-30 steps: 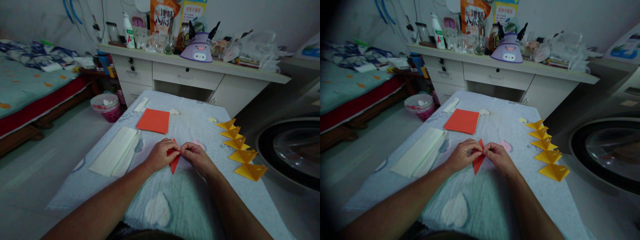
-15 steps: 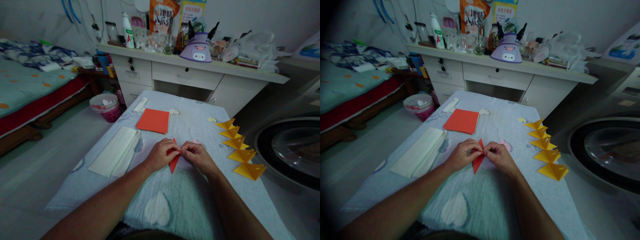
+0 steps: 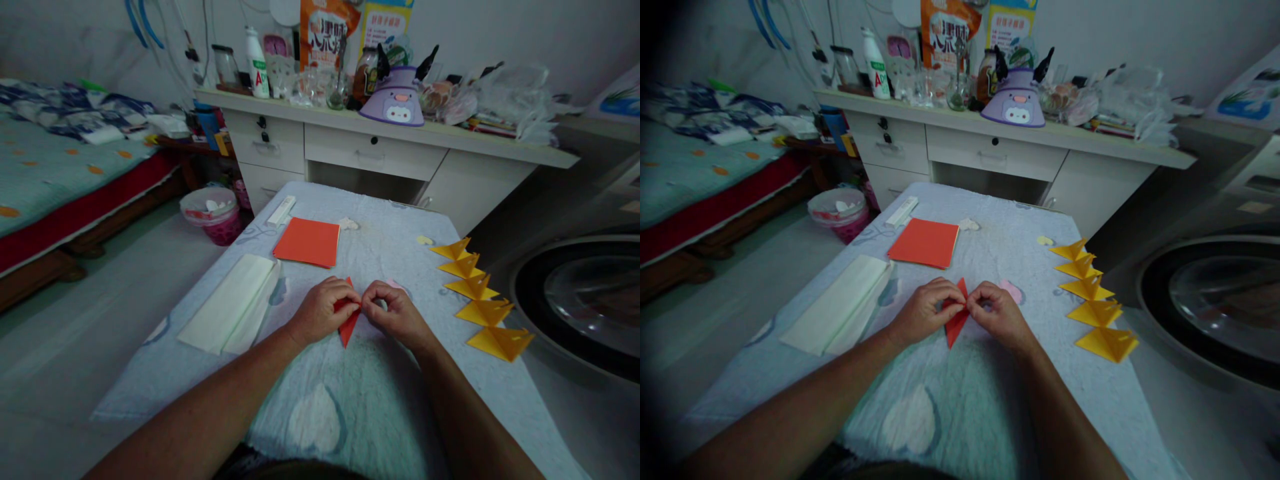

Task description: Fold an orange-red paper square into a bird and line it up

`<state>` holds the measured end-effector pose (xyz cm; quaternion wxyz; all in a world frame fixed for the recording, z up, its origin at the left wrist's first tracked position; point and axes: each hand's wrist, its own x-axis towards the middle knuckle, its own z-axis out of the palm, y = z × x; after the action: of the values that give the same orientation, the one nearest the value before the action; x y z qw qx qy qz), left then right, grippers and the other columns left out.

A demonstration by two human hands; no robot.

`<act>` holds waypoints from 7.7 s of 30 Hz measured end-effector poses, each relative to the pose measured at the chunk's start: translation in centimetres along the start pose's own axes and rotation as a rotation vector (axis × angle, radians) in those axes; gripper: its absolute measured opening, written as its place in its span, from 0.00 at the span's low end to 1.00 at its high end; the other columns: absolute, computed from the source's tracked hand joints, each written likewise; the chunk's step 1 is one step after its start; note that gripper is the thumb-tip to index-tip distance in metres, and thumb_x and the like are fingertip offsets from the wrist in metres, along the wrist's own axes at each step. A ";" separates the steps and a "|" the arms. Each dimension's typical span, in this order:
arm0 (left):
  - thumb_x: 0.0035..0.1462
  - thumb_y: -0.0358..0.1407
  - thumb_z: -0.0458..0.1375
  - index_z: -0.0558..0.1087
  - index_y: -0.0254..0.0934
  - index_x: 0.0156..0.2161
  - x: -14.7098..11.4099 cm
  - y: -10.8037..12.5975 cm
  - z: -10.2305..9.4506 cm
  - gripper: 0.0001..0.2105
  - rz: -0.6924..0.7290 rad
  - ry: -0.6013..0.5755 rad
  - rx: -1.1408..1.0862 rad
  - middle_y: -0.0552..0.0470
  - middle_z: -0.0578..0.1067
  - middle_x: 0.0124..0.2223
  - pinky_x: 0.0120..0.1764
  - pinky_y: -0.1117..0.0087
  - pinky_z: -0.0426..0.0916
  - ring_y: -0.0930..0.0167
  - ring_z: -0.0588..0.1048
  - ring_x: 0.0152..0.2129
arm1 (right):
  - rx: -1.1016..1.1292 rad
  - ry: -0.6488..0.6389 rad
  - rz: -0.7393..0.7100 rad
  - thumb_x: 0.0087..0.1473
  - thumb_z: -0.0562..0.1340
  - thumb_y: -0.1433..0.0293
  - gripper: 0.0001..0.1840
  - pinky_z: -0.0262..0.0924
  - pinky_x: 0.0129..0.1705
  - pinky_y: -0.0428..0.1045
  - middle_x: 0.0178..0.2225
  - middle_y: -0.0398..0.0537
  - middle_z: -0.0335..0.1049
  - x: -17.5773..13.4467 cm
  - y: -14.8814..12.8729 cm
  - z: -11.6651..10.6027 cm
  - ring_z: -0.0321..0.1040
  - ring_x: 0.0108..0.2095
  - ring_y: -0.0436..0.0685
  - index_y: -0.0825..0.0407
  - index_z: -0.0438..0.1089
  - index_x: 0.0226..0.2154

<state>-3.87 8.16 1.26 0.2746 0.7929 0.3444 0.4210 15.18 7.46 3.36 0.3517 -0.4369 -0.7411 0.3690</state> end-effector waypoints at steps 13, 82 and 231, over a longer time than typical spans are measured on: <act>0.54 0.25 0.60 0.75 0.37 0.33 0.0 0.0 0.1 0.05 0.007 0.005 0.011 0.51 0.77 0.32 0.40 0.67 0.67 0.69 0.73 0.33 | -0.017 0.009 -0.025 0.54 0.60 0.68 0.09 0.58 0.37 0.48 0.25 0.42 0.65 -0.1 -0.1 0.1 0.62 0.28 0.51 0.51 0.68 0.24; 0.53 0.25 0.60 0.76 0.37 0.33 0.1 -0.1 -0.1 0.05 -0.060 0.034 -0.055 0.52 0.76 0.31 0.38 0.70 0.66 0.70 0.73 0.32 | -0.155 0.107 -0.191 0.56 0.60 0.74 0.05 0.59 0.40 0.49 0.32 0.45 0.68 -0.3 -0.6 0.7 0.66 0.34 0.53 0.50 0.68 0.30; 0.52 0.26 0.59 0.74 0.37 0.30 0.2 0.3 0.0 0.04 -0.098 0.025 -0.043 0.53 0.74 0.30 0.35 0.71 0.66 0.72 0.72 0.30 | -0.207 0.090 -0.175 0.51 0.60 0.77 0.06 0.59 0.32 0.47 0.28 0.43 0.66 -0.4 -0.6 0.8 0.63 0.28 0.51 0.50 0.68 0.30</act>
<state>-3.72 8.18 1.60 0.3075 0.7636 0.3769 0.4246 14.46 6.71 3.39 0.3685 -0.4209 -0.7938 0.2385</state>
